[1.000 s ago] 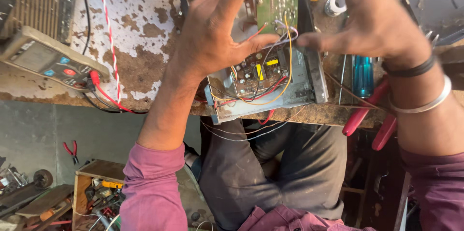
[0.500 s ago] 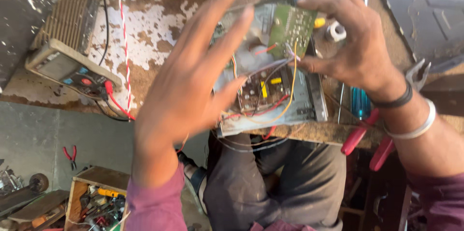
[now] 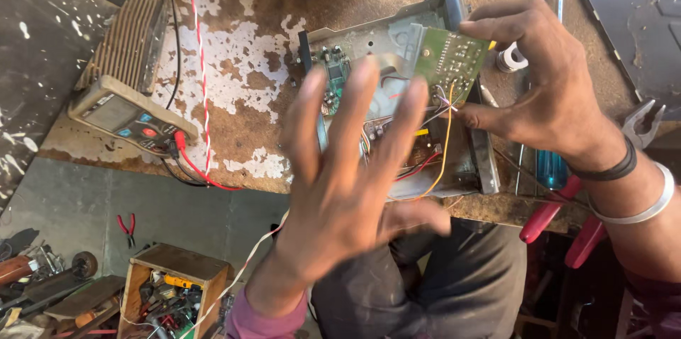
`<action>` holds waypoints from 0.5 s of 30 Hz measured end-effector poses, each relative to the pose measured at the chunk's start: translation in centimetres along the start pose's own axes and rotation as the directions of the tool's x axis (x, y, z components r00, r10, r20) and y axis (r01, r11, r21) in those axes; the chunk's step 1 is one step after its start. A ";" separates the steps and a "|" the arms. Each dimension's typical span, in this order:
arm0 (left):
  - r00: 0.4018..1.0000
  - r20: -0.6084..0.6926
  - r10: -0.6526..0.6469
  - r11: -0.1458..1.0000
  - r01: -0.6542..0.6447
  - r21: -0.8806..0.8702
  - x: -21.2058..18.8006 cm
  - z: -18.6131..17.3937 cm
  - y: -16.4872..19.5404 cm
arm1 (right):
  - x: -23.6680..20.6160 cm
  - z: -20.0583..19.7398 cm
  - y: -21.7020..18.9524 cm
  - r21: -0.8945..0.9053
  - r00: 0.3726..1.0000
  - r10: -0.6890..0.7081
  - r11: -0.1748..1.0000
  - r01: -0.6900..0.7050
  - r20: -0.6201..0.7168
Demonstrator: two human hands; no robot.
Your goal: The person works on a disassembled electronic device, using a screwdriver to adjust components on a circuit board and a soldering iron to solder wires. They handle the circuit board and wires while seated at a cluttered workbench.
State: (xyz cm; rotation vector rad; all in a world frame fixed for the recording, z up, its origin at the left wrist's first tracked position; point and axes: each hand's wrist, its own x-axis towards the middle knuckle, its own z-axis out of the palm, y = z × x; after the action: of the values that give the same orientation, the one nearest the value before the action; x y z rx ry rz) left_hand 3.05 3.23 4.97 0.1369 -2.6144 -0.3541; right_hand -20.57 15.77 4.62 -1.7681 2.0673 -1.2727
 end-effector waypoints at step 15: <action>0.972 0.184 -0.144 0.979 0.113 0.168 4.2 3.6 0.4 | -0.1 0.0 0.2 -0.094 0.996 -0.087 0.992 0.087 0.002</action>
State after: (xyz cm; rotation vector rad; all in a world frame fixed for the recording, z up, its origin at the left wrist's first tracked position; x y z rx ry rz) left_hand -2.34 3.77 4.00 0.3426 -2.8352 -0.2141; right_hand -20.71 15.85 4.43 -1.9171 2.1052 -1.2188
